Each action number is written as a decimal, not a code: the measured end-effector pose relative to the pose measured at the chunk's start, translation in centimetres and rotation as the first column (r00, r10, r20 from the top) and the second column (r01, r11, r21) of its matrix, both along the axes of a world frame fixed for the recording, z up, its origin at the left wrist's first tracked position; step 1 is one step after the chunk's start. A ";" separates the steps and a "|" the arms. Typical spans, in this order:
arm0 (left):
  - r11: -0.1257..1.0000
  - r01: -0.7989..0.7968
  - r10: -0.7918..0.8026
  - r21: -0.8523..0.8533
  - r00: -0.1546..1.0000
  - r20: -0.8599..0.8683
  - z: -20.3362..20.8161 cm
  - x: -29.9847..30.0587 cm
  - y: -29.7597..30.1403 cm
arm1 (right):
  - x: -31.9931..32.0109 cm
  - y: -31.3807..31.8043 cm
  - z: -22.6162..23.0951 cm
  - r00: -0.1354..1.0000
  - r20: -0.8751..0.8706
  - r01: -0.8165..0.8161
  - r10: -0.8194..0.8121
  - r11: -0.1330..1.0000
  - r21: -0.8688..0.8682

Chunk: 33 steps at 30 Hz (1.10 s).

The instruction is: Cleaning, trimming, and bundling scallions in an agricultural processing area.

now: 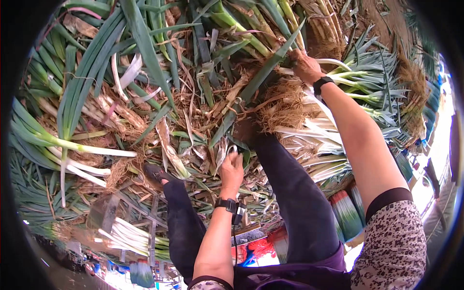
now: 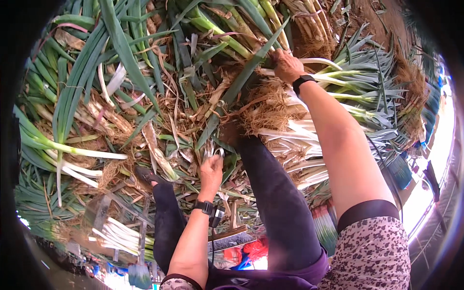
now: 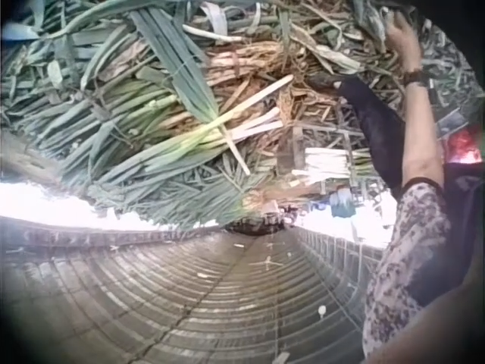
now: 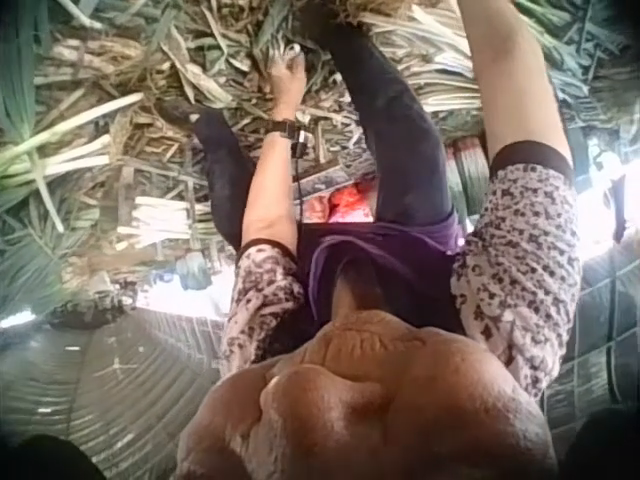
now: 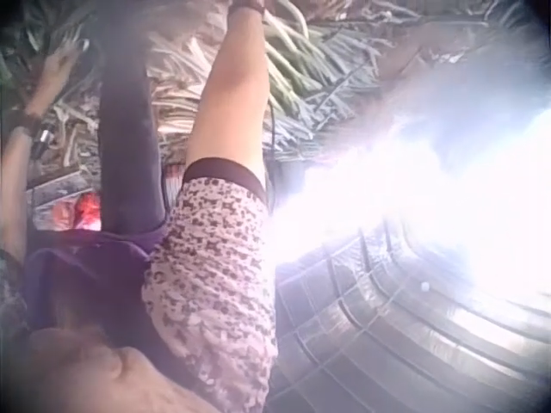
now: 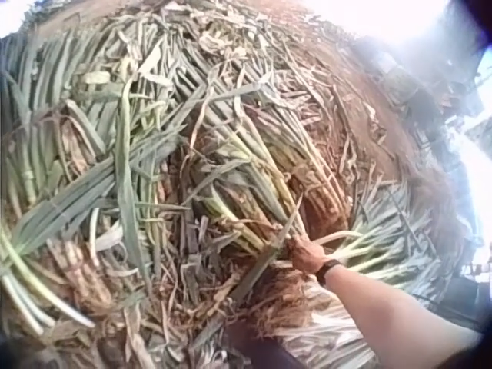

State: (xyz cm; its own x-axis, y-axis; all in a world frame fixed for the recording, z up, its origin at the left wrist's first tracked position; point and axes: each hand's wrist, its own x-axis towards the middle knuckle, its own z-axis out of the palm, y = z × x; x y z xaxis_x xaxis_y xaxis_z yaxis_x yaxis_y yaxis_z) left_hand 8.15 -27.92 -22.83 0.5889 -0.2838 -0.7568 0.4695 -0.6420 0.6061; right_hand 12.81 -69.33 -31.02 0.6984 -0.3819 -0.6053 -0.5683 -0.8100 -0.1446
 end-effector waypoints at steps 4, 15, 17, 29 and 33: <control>0.986 0.162 -0.150 -0.023 0.949 0.278 -3.3 5.1 -3.7 | 3.7 -1.2 1.2 0.971 -0.214 -0.102 0.103 0.995 0.015; 0.985 0.057 -0.063 -0.163 0.997 -0.034 -4.0 4.8 -2.3 | 5.6 1.8 5.6 0.881 -0.452 -0.176 0.139 0.984 -0.041; 0.992 0.105 -0.109 -0.063 0.993 -0.049 -3.6 2.5 1.6 | 7.0 4.0 7.1 0.906 -0.410 -0.116 0.102 0.993 -0.009; 0.907 -0.280 0.229 -0.314 0.955 -0.190 -1.3 9.6 -2.5 | 7.3 10.3 16.1 0.968 -0.231 -0.085 0.095 0.995 0.053; 0.867 -0.390 0.283 -0.311 0.897 -0.339 0.1 16.1 -4.5 | 7.6 13.7 19.8 0.995 0.036 -0.102 0.096 0.948 0.302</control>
State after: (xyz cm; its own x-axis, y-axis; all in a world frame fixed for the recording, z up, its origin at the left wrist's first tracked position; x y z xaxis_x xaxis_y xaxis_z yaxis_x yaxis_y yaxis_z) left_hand 24.23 -32.42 -22.77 0.4836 -0.3907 -0.7833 0.7966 -0.1745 0.5788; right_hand 20.38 -55.59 -11.21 0.7367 -0.1107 -0.6671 -0.4819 -0.7781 -0.4030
